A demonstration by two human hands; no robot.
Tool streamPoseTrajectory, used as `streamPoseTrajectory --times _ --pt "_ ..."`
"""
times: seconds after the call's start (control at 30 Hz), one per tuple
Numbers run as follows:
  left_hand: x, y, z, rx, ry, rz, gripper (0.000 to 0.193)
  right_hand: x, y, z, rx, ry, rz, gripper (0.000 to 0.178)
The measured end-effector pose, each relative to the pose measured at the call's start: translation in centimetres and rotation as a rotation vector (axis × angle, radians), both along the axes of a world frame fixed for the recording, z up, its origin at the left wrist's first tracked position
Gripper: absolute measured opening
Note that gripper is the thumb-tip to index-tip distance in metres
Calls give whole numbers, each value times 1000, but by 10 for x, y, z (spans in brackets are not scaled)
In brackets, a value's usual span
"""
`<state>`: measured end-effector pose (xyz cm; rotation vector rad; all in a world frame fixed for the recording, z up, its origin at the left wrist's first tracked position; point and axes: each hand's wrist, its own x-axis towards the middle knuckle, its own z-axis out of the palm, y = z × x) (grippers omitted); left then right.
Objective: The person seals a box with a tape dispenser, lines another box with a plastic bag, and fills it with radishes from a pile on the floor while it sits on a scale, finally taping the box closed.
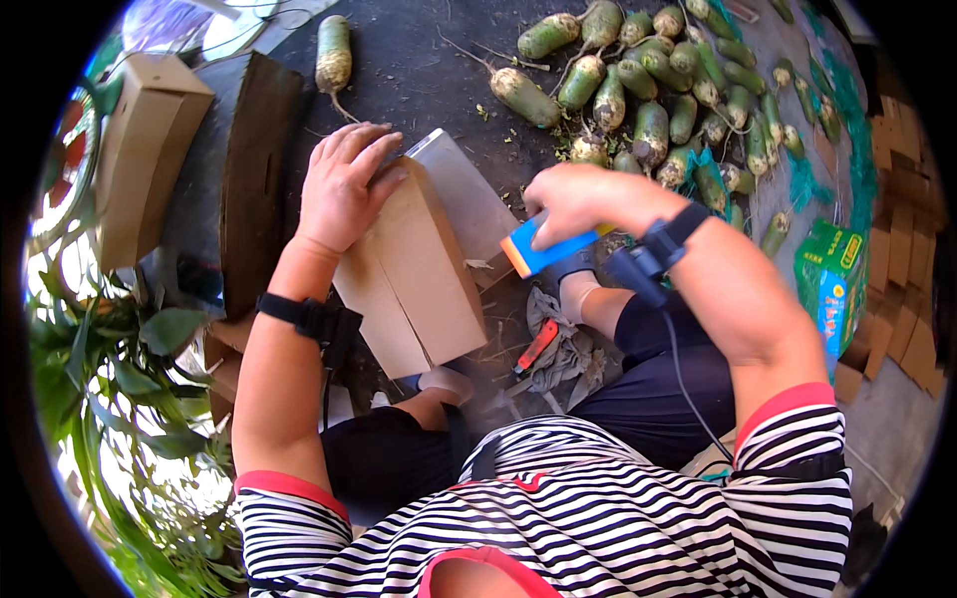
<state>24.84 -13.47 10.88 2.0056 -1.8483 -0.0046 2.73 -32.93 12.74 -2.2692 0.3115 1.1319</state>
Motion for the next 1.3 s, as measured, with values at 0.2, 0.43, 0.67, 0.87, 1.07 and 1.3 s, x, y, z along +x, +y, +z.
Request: streamPoseTrajectory --times 0.2,0.43,0.67,0.87,1.07,1.3 --pt "-80 31 21 -133 553 544 33 -52 -19 86 425 -430 -439 50" --pt "-193 67 100 24 2114 635 50 -101 26 130 587 -456 -606 43" --pt "-223 115 94 -64 2251 611 49 -123 67 120 472 -485 -487 42" --pt "-238 133 85 -140 2256 611 32 -121 85 113 578 -427 -529 45" --pt "-248 147 57 -301 2082 941 18 -112 103 103 508 -458 -442 43" --pt "-165 223 35 -278 1828 1152 11 -103 87 95 368 -479 -451 39"
